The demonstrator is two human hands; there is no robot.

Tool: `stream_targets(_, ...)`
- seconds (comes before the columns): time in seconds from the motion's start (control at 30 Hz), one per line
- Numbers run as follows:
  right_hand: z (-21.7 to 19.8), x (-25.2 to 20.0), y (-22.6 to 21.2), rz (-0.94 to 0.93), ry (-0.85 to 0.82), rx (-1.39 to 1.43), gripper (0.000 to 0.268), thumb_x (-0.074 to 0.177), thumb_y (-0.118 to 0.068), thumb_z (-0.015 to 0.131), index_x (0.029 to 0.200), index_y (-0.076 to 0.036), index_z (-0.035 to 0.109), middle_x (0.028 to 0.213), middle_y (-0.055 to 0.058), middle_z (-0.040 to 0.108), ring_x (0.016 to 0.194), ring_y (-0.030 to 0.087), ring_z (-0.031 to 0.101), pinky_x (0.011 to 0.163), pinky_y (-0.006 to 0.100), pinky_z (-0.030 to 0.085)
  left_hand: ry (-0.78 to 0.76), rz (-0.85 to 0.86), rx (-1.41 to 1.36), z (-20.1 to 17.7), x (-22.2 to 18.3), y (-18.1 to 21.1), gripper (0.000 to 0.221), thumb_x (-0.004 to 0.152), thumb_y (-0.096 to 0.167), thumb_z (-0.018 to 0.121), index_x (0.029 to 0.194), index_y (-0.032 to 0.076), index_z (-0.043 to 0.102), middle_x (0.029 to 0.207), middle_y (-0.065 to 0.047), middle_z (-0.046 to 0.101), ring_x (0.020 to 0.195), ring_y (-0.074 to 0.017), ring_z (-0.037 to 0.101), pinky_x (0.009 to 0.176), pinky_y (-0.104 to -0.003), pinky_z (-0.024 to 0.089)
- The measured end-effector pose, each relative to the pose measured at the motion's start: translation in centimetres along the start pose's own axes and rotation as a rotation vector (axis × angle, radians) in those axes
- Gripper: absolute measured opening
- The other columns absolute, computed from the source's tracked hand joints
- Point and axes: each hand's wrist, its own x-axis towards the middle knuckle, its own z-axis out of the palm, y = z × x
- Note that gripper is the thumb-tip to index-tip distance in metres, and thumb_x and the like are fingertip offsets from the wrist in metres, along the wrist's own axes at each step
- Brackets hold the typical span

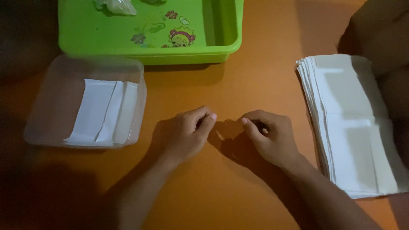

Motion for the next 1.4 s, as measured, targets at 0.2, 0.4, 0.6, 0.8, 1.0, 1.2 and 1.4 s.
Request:
stream_targets(0.2,0.9,0.0,2.2,0.044,-0.024,0.115,0.017,0.096,-0.005,0.068,0.083,-0.008,0.080,0.050,0.008,0.062,0.052,0.011,0.050,0.048,0.029,0.045,-0.070,-0.073,0.170,-1.6,-0.3,2.6,0.034,0.100,0.031,0.050,0.074,0.013,0.064,0.051,-0.008,0.056,0.049,-0.0204,0.056,0.050,-0.033,0.044)
stream_targets(0.4,0.8,-0.2,2.1,0.051,-0.032,0.158,0.021,0.095,-0.003,0.067,0.077,-0.006,0.077,0.045,0.006,0.057,0.045,0.010,0.045,0.043,0.026,0.041,-0.091,-0.080,0.224,-1.7,-0.4,2.3,0.036,0.102,0.037,0.047,0.074,0.018,0.061,0.048,-0.002,0.051,0.045,-0.0162,0.052,0.049,-0.031,0.043)
stream_targets(0.6,0.8,-0.3,2.5,0.037,-0.048,0.182,0.023,0.094,-0.002,0.066,0.073,-0.005,0.074,0.045,0.005,0.055,0.045,0.010,0.044,0.043,0.025,0.038,-0.055,-0.053,0.087,-1.6,-0.5,2.2,0.035,0.101,0.033,0.050,0.074,0.013,0.060,0.049,-0.005,0.051,0.049,-0.0172,0.054,0.050,-0.033,0.043)
stream_targets(0.8,0.7,-0.3,2.1,0.042,-0.046,0.179,0.024,0.095,-0.002,0.065,0.073,-0.005,0.073,0.046,0.004,0.055,0.047,0.009,0.043,0.044,0.024,0.039,-0.094,-0.077,0.177,-1.7,-0.4,2.2,0.033,0.101,0.034,0.048,0.077,0.015,0.061,0.049,-0.005,0.053,0.048,-0.0191,0.057,0.050,-0.034,0.045)
stream_targets(1.0,0.8,-0.3,2.3,0.014,-0.027,0.172,0.023,0.095,0.000,0.066,0.073,-0.005,0.073,0.044,0.007,0.054,0.046,0.010,0.042,0.043,0.025,0.037,-0.094,-0.082,0.151,-1.7,-0.6,2.4,0.033,0.101,0.033,0.048,0.078,0.014,0.060,0.051,-0.005,0.051,0.052,-0.0198,0.056,0.053,-0.035,0.045)
stream_targets(1.2,0.6,-0.4,2.1,0.008,-0.037,0.184,0.024,0.096,-0.004,0.067,0.073,-0.006,0.074,0.045,0.006,0.057,0.045,0.009,0.044,0.042,0.024,0.039,-0.109,-0.084,0.211,-1.6,-0.7,2.1,0.029,0.100,0.035,0.050,0.079,0.019,0.060,0.050,-0.003,0.050,0.048,-0.0185,0.055,0.050,-0.033,0.044)
stream_targets(1.4,0.8,-0.5,3.0,0.005,-0.011,0.167,0.022,0.096,-0.004,0.068,0.075,-0.006,0.073,0.046,0.008,0.056,0.044,0.010,0.045,0.041,0.026,0.038,-0.074,-0.036,0.132,-1.4,-0.9,2.1,0.031,0.102,0.031,0.049,0.078,0.015,0.061,0.051,-0.004,0.053,0.052,-0.0177,0.056,0.051,-0.033,0.044)
